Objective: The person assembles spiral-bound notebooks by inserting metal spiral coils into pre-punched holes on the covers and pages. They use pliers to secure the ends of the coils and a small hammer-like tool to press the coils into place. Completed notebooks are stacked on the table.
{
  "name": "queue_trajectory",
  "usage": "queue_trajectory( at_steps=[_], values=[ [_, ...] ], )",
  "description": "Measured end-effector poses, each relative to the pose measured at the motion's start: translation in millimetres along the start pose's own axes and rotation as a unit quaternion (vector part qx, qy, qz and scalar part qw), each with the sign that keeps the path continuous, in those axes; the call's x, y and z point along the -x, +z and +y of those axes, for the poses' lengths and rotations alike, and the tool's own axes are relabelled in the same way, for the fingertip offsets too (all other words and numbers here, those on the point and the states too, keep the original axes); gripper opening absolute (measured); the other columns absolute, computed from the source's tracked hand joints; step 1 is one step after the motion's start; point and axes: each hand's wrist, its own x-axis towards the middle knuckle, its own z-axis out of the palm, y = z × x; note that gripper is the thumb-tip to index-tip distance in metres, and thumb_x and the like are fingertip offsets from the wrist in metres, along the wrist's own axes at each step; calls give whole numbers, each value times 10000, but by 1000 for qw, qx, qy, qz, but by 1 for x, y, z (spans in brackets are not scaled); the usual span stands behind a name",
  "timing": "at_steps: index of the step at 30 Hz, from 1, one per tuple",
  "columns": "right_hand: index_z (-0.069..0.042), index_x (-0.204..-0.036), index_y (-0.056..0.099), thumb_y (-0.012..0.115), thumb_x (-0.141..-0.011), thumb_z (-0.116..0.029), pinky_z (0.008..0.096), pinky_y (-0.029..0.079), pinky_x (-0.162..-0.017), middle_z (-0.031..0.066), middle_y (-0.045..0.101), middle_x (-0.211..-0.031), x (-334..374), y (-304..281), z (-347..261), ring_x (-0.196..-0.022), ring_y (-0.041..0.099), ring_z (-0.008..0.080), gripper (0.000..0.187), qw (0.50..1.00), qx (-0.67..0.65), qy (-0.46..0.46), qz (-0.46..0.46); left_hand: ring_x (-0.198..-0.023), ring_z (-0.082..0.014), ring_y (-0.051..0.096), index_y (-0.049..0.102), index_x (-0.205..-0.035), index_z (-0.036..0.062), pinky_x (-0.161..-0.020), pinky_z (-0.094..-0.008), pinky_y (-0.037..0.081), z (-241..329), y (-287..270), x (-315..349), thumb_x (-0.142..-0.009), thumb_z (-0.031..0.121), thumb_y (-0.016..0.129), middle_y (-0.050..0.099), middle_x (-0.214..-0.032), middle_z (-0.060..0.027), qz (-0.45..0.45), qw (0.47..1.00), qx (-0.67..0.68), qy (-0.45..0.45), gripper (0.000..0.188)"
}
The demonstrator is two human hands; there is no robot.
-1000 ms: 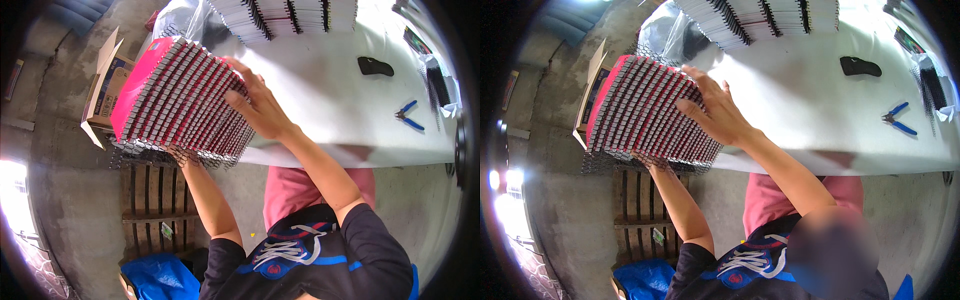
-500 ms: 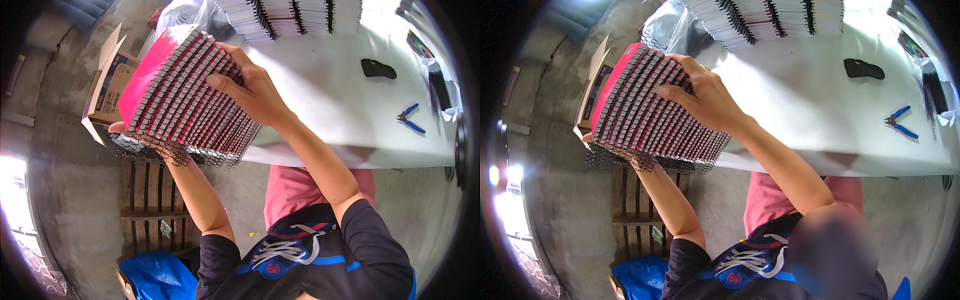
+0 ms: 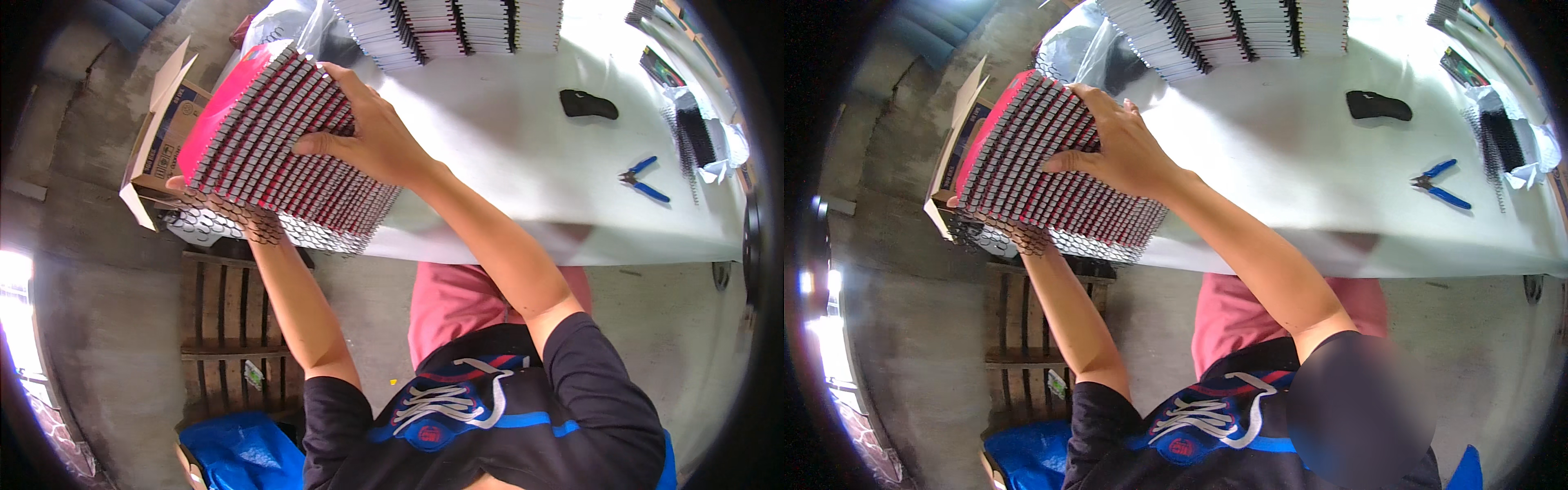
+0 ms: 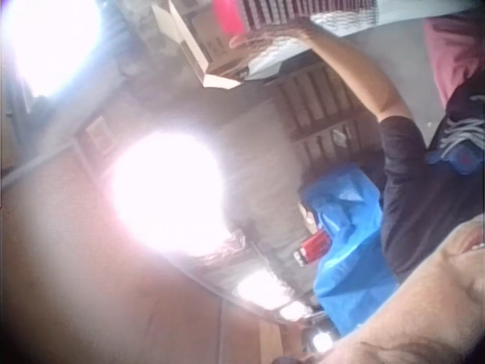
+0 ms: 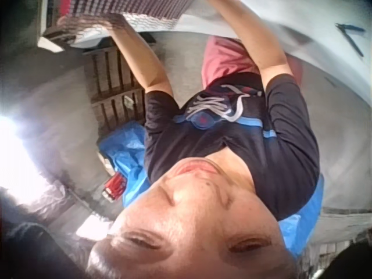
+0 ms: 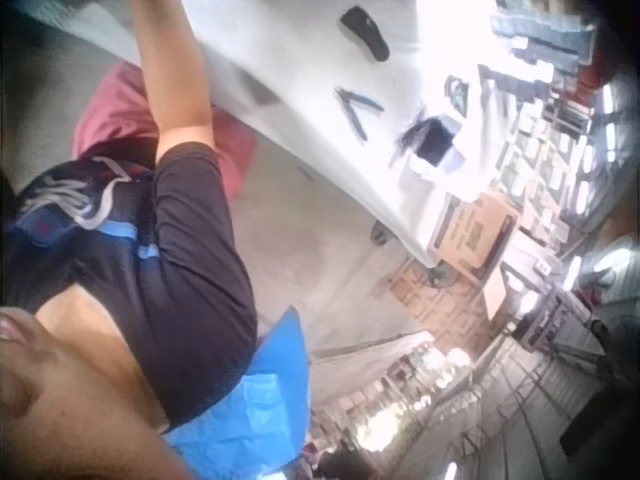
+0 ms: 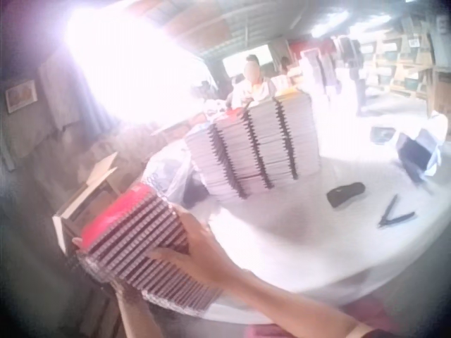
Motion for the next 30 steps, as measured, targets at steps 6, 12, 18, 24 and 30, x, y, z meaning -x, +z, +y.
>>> queue_trajectory(
  at_steps=[6, 12, 18, 24, 30],
  values=[
    [-103, -1328, 436, 574, -879, -331, 408, 328, -1046, 124, 441, -1362, 50, -161, 18, -1243, 430, 281, 522, 981, 147, -21, -122, -1315, -287, 290, 282, -1362, 26, -1083, -485, 239, 2, -1, 79, -826, 746, 232, 313, -1395, -182, 186, 914, -345, 105, 899],
    [-162, -1390, 370, 756, -644, -343, 410, 252, -1084, 129, 279, -1467, 168, -398, 4, -1360, 253, 298, 859, 803, 473, 298, -209, -1071, -262, 550, 248, -1382, 42, -827, -341, 438, -69, -18, 230, -602, 214, 842, 430, -1294, -131, 169, 867, -451, -128, 995],
    [-127, -1411, 291, 552, -821, -490, 532, 133, -1088, 122, 260, -1464, 207, -419, 14, -1371, 201, 316, 740, 775, 522, 289, -210, -768, -109, 585, 512, -1102, -35, -612, -206, 454, -105, -22, 211, -739, 115, 768, 590, -963, -79, 272, 823, -499, 3, 469],
    [-66, -1349, 373, 419, -918, -462, 414, 227, -1077, 172, 313, -1392, 204, -363, 16, -1315, 284, 323, 587, 796, 533, 222, -184, -654, -73, 570, 615, -858, -55, -618, -204, 468, -96, -15, 201, -799, 84, 713, 637, -717, -39, 268, 804, -530, 21, 179],
    [-56, -1266, 458, 433, -933, -438, 393, 352, -948, 147, 472, -1160, 208, -325, 14, -1078, 474, 288, 507, 859, 475, 185, -46, -657, -91, 613, 654, -888, -54, -644, -221, 506, -89, -6, 196, -767, 46, 725, 668, -746, -61, 307, 843, -442, -30, 172]
  ],
)
